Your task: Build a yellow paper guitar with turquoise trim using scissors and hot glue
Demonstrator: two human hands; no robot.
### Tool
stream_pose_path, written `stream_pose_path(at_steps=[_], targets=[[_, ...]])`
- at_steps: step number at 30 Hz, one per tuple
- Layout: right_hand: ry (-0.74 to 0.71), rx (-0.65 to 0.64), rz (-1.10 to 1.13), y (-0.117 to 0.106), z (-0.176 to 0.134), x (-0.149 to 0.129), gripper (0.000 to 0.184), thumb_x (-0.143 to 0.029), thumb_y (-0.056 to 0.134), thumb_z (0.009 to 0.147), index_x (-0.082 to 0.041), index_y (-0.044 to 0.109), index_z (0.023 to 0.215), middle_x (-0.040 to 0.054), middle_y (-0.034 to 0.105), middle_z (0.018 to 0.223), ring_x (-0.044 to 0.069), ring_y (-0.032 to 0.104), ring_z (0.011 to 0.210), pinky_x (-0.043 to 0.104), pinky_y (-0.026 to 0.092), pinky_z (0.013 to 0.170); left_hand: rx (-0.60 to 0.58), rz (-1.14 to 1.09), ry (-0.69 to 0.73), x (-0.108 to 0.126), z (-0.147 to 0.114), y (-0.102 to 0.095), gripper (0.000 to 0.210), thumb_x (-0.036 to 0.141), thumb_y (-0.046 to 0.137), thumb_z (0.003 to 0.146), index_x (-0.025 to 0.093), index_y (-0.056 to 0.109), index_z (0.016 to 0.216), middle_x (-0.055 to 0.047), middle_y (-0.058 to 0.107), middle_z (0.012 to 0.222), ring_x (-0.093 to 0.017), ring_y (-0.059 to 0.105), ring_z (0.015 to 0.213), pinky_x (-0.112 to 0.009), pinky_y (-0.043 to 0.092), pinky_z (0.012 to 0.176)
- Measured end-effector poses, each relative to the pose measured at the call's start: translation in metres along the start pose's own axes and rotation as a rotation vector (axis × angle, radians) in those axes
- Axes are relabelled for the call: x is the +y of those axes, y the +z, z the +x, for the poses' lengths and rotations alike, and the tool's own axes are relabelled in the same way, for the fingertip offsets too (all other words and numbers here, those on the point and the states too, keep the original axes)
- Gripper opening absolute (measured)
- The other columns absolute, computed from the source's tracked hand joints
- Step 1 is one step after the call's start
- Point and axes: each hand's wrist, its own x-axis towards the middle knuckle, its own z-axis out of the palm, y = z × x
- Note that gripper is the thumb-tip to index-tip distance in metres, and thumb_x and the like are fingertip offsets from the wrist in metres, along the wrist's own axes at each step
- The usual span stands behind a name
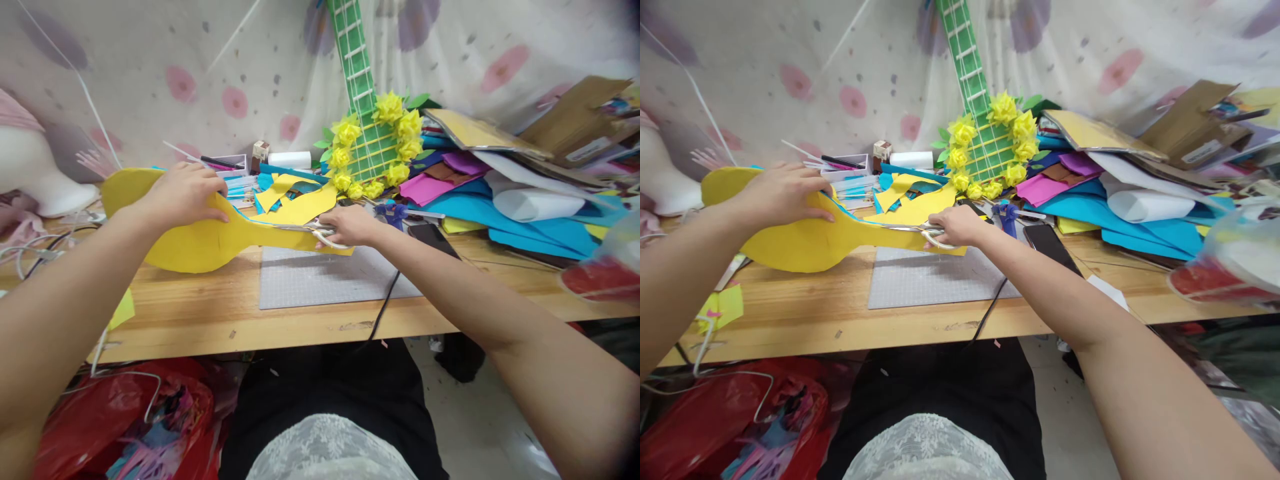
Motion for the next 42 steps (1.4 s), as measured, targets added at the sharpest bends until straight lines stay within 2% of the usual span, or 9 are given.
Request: stream_pose_path(at_steps=[3, 8, 14, 24, 42], targets=[[0.008, -0.019, -0.013, -0.003, 0.002, -0.003, 0.058, -0.074, 0.044, 0.072, -0.020, 0.060, 0.086, 0.0066, 0.067, 0.088, 0.020, 0.059, 0.080, 0.026, 0.017, 0.054, 0.003, 0.003, -0.001, 0.003, 0.000, -0.002, 0.045, 0.060, 0.052, 0.075, 0.021, 0.062, 0.096, -0.005, 0.059, 0.097, -0.027, 0.049, 0.107, -0.039, 0.028, 0.093], [0.011, -0.028, -0.034, -0.004, 0.005, -0.008, 0.058, -0.073, 0.043, 0.074, -0.020, 0.061, 0.088, 0.0072, 0.067, 0.087, 0.020, 0.059, 0.080, 0.026, 0.017, 0.054, 0.025, 0.134, 0.030, 0.007, -0.001, -0.006, 0.036, 0.050, 0.063, 0.072, 0.019, 0.063, 0.091, -0.005, 0.060, 0.091, -0.024, 0.052, 0.097, -0.035, 0.032, 0.086], [0.015, 0.007, -0.084, -0.002, 0.004, -0.010, 0.057, -0.070, 0.043, 0.077, -0.019, 0.062, 0.091, 0.0086, 0.067, 0.088, 0.021, 0.058, 0.082, 0.027, 0.017, 0.055, 0.050, 0.157, 0.048, 0.006, -0.001, -0.004, 0.037, 0.049, 0.068, 0.069, 0.019, 0.063, 0.090, -0.004, 0.061, 0.090, -0.023, 0.053, 0.095, -0.033, 0.033, 0.084], [0.010, 0.059, -0.089, 0.005, 0.002, -0.010, 0.055, -0.070, 0.045, 0.076, -0.019, 0.061, 0.090, 0.0076, 0.067, 0.089, 0.021, 0.058, 0.084, 0.027, 0.019, 0.056, 0.030, 0.152, 0.028, 0.009, -0.001, -0.008, 0.036, 0.048, 0.068, 0.069, 0.020, 0.063, 0.090, -0.004, 0.061, 0.090, -0.023, 0.053, 0.096, -0.034, 0.033, 0.084], [0.014, 0.044, -0.079, 0.000, 0.010, -0.018, 0.062, -0.075, 0.042, 0.073, -0.019, 0.061, 0.091, 0.0084, 0.067, 0.087, 0.021, 0.059, 0.081, 0.027, 0.016, 0.053, 0.045, 0.113, 0.035, 0.005, -0.001, -0.004, 0.036, 0.050, 0.064, 0.072, 0.019, 0.063, 0.090, -0.004, 0.060, 0.091, -0.022, 0.051, 0.098, -0.034, 0.031, 0.087]])
